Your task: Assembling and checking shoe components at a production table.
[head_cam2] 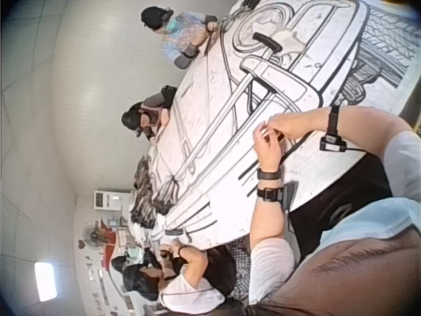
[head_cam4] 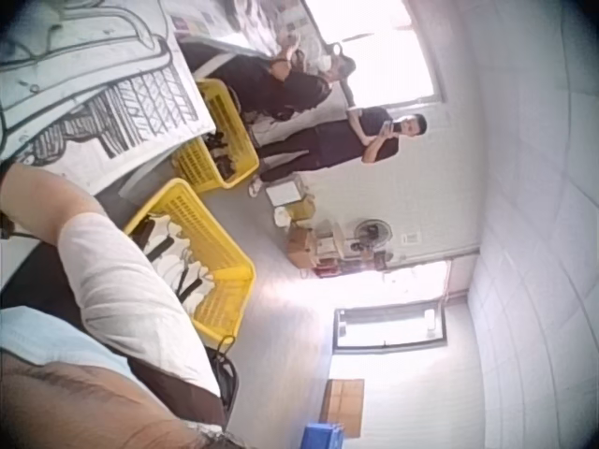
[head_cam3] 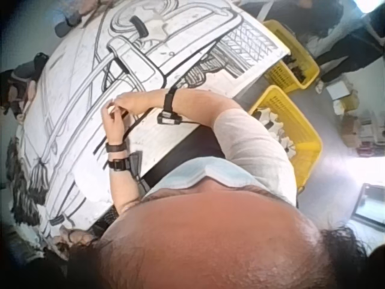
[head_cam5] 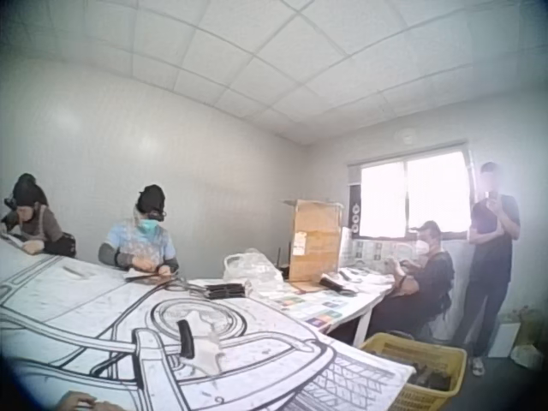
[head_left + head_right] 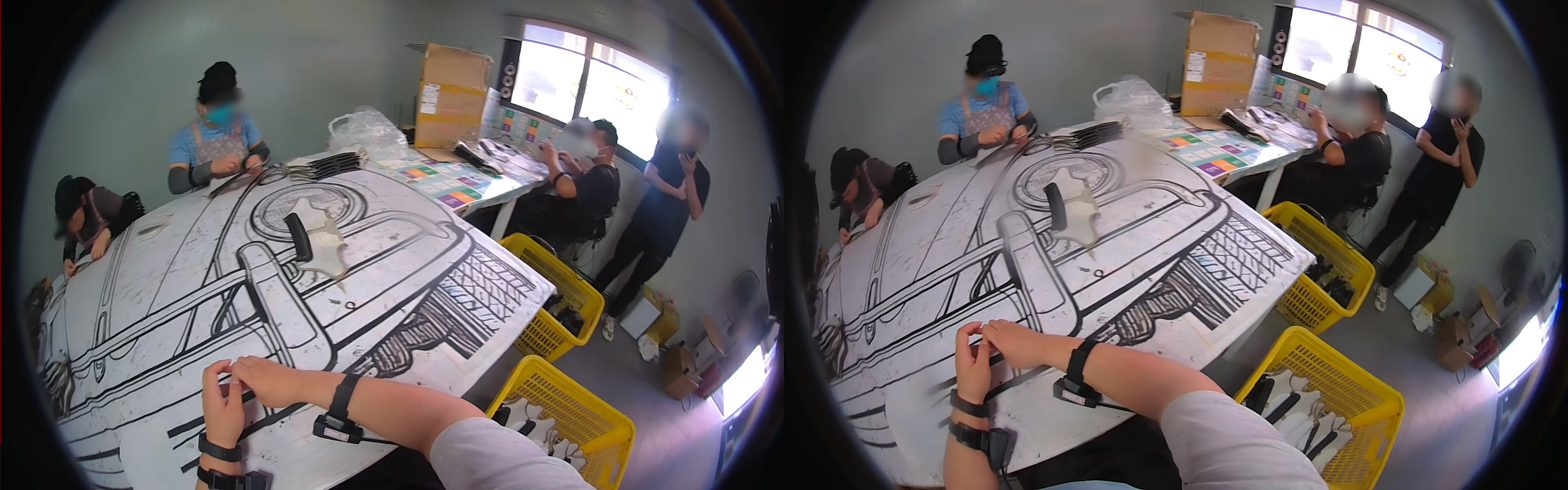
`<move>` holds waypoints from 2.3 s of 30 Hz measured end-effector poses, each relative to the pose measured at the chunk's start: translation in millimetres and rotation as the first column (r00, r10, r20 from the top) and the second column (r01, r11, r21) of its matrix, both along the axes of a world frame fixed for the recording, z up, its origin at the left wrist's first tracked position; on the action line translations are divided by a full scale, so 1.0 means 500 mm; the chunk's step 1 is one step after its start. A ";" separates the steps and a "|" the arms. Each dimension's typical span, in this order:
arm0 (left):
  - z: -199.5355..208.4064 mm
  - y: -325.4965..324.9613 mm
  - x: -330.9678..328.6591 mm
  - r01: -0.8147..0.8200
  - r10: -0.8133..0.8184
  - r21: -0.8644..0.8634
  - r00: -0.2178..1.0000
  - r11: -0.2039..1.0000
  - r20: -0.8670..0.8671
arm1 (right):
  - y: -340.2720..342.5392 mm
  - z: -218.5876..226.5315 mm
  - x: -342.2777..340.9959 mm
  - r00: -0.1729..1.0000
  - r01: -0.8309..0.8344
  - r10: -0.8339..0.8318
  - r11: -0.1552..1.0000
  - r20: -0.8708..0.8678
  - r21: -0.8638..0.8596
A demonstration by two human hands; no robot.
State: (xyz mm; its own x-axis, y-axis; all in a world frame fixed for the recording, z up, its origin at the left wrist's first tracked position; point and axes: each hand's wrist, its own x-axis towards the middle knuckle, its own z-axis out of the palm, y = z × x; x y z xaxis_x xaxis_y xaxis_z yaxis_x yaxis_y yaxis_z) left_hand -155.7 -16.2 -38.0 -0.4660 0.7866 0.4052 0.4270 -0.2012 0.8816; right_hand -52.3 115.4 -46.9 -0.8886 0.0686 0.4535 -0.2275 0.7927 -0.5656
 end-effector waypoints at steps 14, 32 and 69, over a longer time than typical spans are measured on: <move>0.009 -0.009 0.008 -0.065 0.044 -0.144 0.988 0.987 -0.146 | 0.068 -0.005 -0.004 0.953 0.288 -0.285 0.958 -0.098 0.013; 0.018 -0.014 0.049 -0.040 -0.088 -0.275 0.895 0.961 -0.436 | 0.516 -0.013 -0.065 0.433 0.472 -0.899 0.282 0.059 0.835; 0.338 -0.149 -0.254 0.522 -0.336 -0.170 0.731 0.836 0.594 | -0.056 0.183 0.282 0.884 0.160 0.254 0.625 -0.393 0.764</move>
